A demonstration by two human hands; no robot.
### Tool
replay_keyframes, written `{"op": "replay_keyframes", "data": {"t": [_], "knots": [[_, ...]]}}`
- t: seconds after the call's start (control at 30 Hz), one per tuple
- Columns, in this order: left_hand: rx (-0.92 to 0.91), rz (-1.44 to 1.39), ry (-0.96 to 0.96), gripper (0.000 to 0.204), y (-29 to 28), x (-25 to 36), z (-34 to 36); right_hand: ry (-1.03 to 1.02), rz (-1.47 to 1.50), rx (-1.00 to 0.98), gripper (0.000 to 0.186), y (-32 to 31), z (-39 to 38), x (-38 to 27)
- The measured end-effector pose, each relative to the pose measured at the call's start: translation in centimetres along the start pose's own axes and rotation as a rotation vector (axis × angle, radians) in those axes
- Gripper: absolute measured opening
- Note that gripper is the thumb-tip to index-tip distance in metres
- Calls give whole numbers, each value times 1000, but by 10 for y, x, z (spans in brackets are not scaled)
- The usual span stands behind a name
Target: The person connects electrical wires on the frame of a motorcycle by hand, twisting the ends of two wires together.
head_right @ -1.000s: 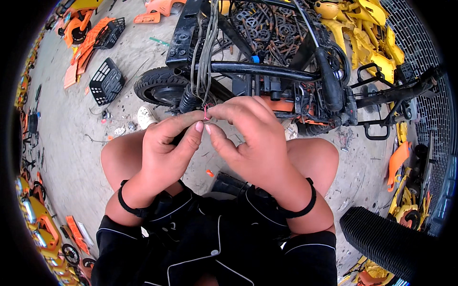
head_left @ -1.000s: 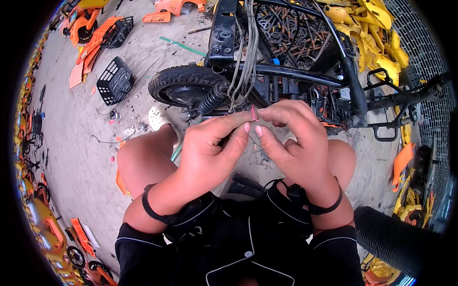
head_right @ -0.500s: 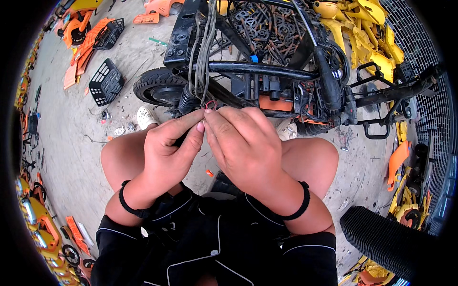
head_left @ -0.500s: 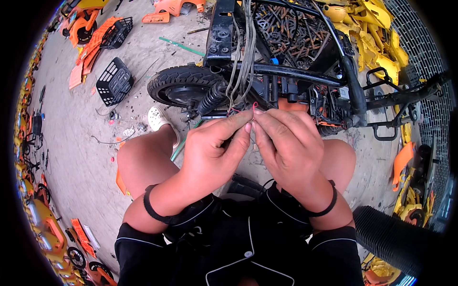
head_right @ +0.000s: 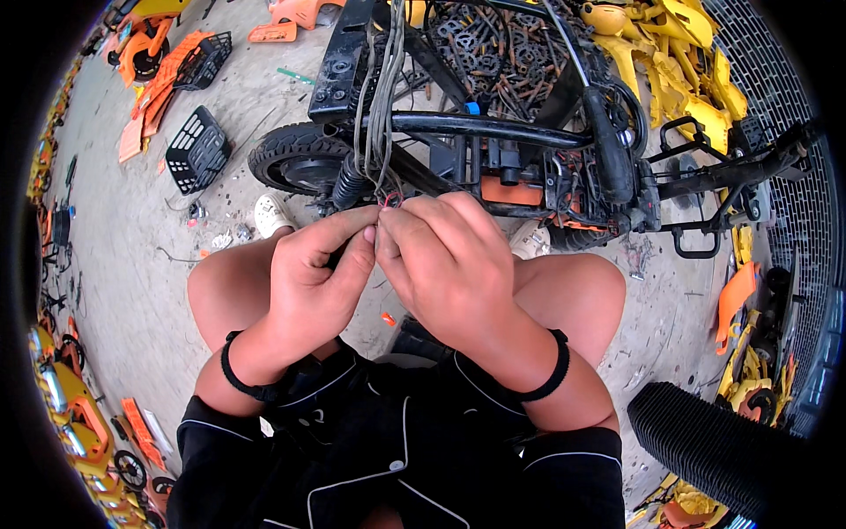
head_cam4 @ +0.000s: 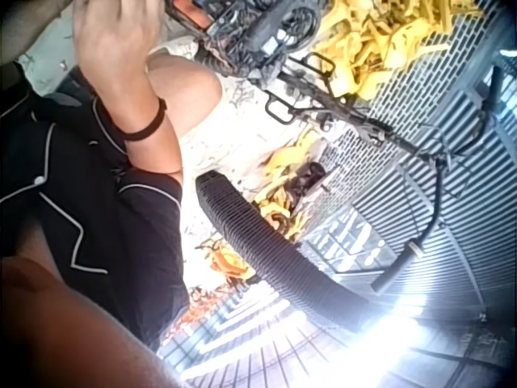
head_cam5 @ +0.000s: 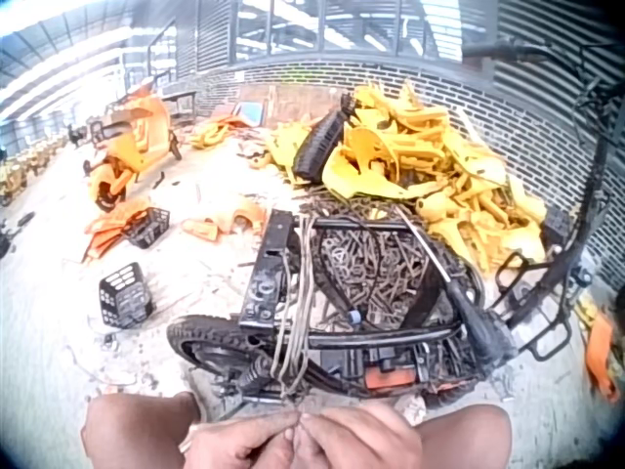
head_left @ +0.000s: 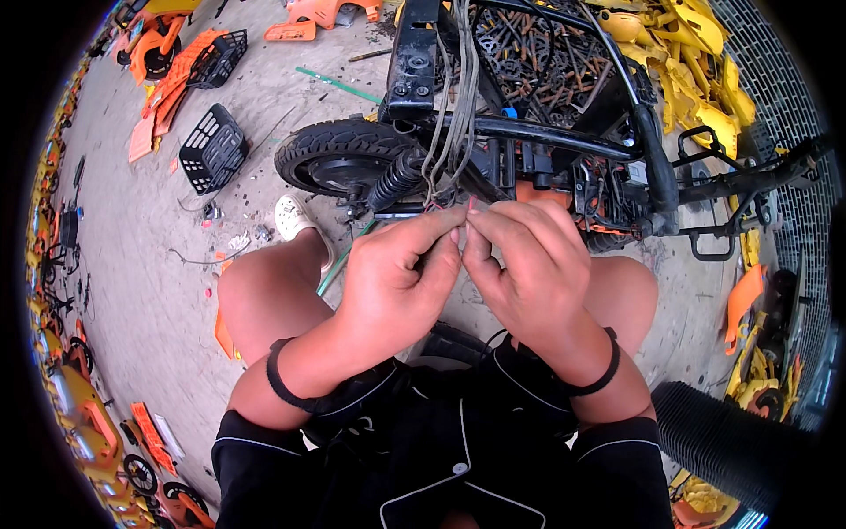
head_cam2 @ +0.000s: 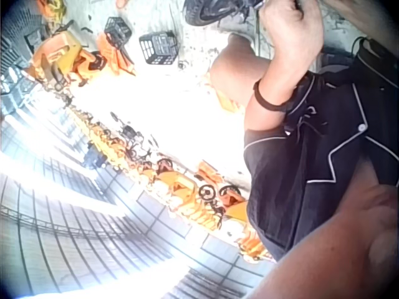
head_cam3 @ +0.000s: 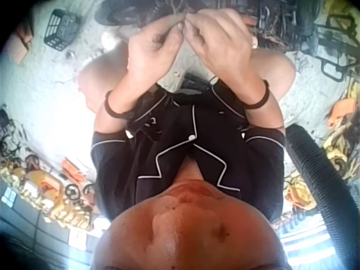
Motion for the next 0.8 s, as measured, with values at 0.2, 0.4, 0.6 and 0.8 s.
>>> {"op": "replay_keyframes", "data": {"t": [0.2,0.4,0.6,0.8], "knots": [[-1,-10,38,21,0,0,-2,70,58,6,24,1,2,1],[-21,14,50,19,0,2,-1,257,212,-101,19,-4,4,7],[-31,40,83,19,0,5,-1,521,489,-274,13,-8,4,14],[-23,20,167,21,1,0,-1,890,817,-469,8,-17,7,19]]}}
Point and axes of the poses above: each hand's wrist, its own z-axis towards the middle knuckle, its own y-axis out of the palm, x = y × z, the point moved 1 cm from there along z, towards the middle knuckle, and after that the axes turned 12 degrees about y, right-handed, at the moved point
